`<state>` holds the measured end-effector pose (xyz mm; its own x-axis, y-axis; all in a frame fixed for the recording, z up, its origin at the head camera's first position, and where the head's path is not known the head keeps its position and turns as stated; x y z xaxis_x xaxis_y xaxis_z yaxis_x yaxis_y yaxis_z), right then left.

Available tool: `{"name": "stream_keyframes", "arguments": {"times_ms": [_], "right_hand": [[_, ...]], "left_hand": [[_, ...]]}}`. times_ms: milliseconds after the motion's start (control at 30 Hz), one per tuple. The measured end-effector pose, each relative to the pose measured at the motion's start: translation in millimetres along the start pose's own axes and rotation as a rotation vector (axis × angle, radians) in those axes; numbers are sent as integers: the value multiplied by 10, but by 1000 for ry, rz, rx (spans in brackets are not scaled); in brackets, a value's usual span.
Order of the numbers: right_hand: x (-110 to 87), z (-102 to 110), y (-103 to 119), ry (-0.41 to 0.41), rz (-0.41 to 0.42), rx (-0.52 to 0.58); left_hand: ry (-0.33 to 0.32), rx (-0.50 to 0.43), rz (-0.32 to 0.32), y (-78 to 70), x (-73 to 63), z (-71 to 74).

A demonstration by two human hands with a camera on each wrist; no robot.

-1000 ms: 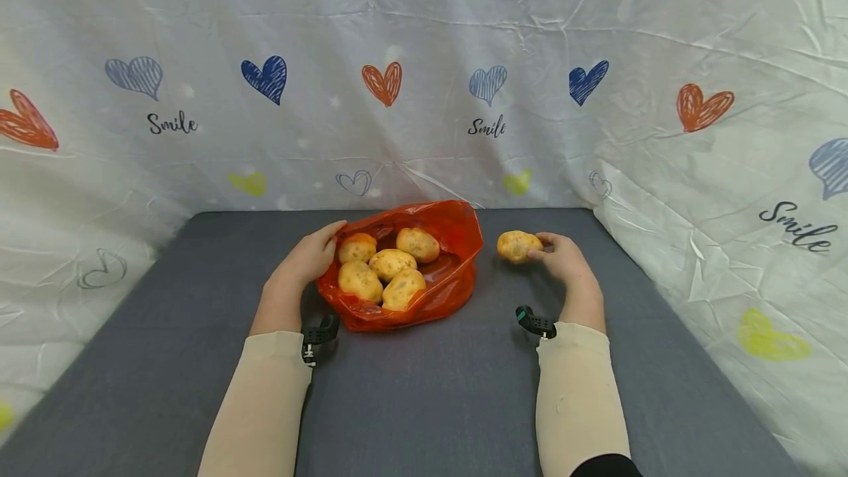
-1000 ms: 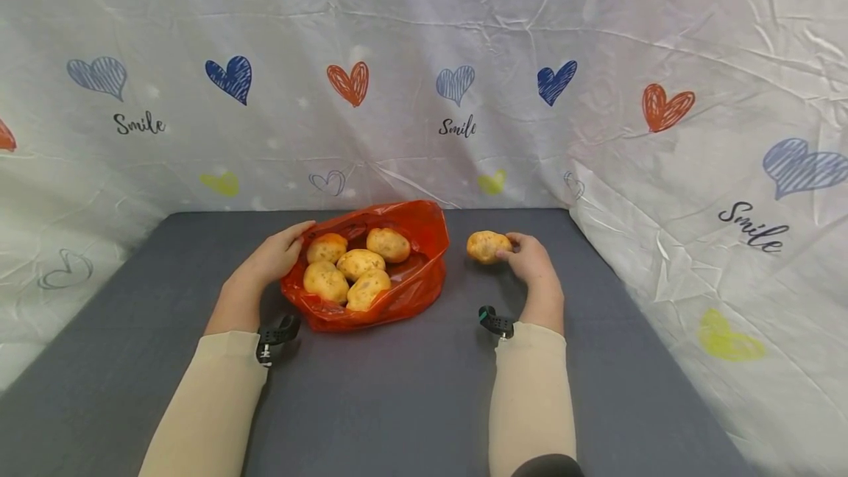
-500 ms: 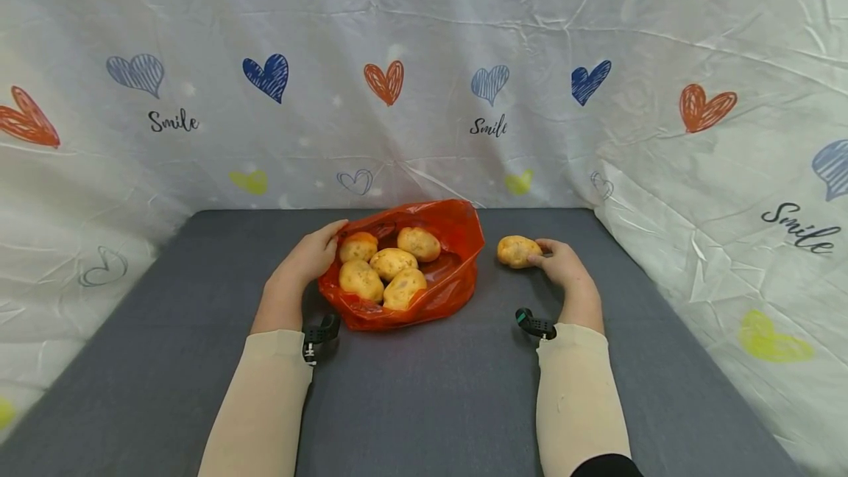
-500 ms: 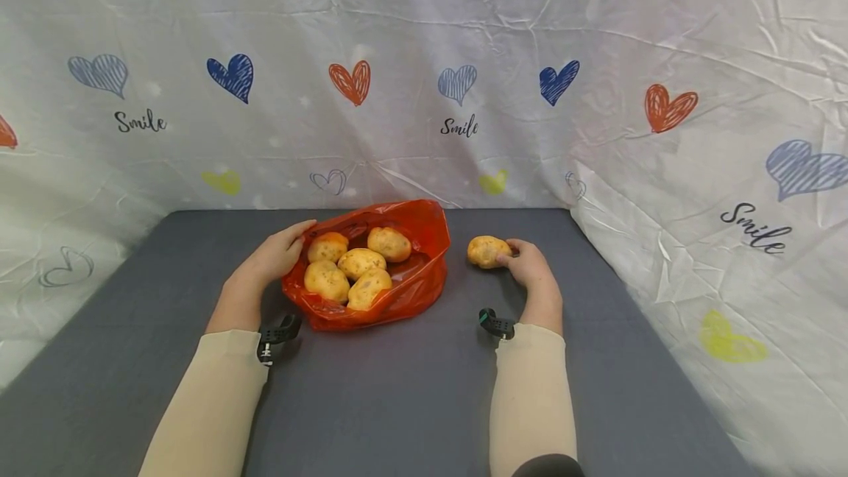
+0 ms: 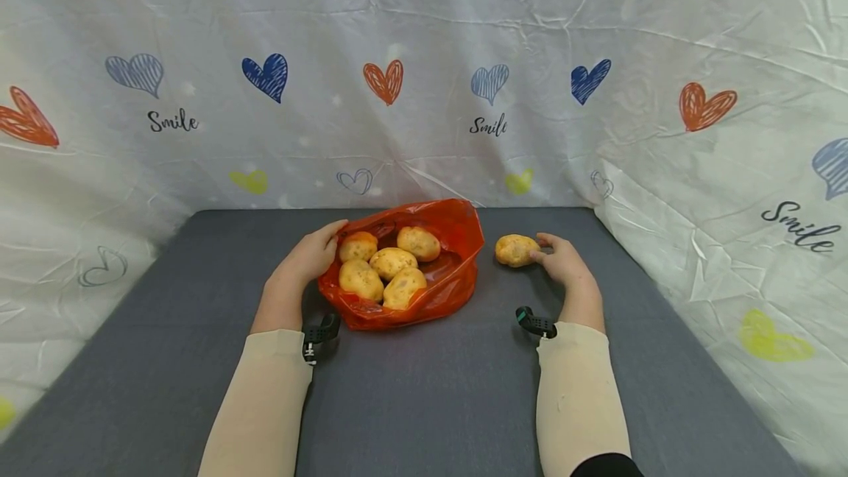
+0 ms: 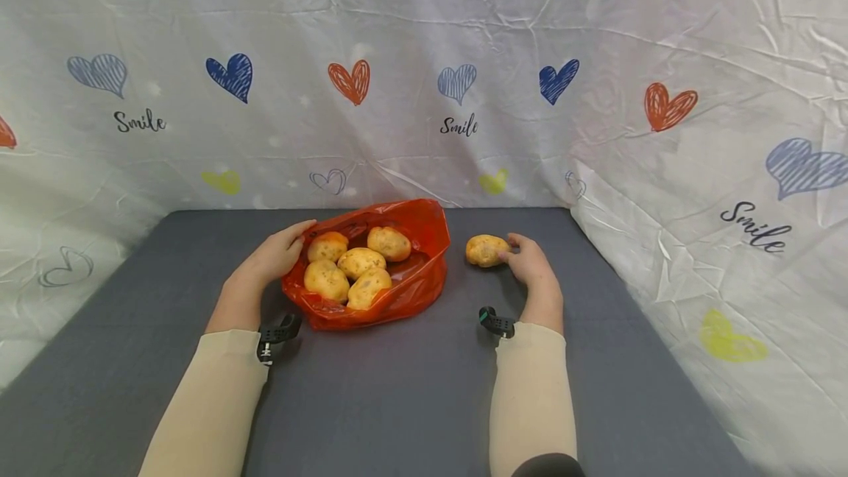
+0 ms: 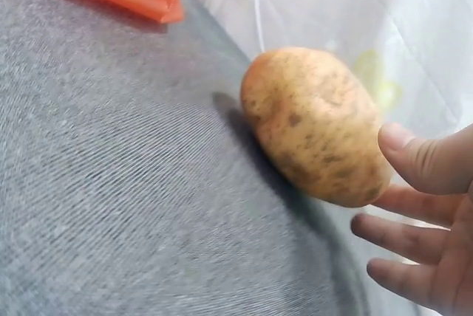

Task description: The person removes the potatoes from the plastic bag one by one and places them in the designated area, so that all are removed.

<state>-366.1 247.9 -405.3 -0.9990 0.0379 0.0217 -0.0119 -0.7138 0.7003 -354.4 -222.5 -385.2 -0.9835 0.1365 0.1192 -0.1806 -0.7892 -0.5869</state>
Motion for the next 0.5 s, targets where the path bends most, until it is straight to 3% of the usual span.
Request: {"name": "stream_keyframes", "arguments": {"times_ms": [267,500], "right_hand": [[-90,160,270,-39,72,35],[-208,225,698,-50,195,37]], "left_hand": [[4,-3,8,1,-4,3],[6,0,6,2,-2,-1]]}}
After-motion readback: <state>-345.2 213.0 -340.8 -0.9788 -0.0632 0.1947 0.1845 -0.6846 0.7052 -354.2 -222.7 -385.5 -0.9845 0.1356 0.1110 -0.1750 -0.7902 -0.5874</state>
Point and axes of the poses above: each hand's wrist, its own x-axis towards the middle knuckle, its own z-axis out of the back of the hand, y = z × x, the point moved 2 cm from there along x, towards the middle knuckle, and after that the axes turned 5 degrees about -y, right-handed, at the moved point
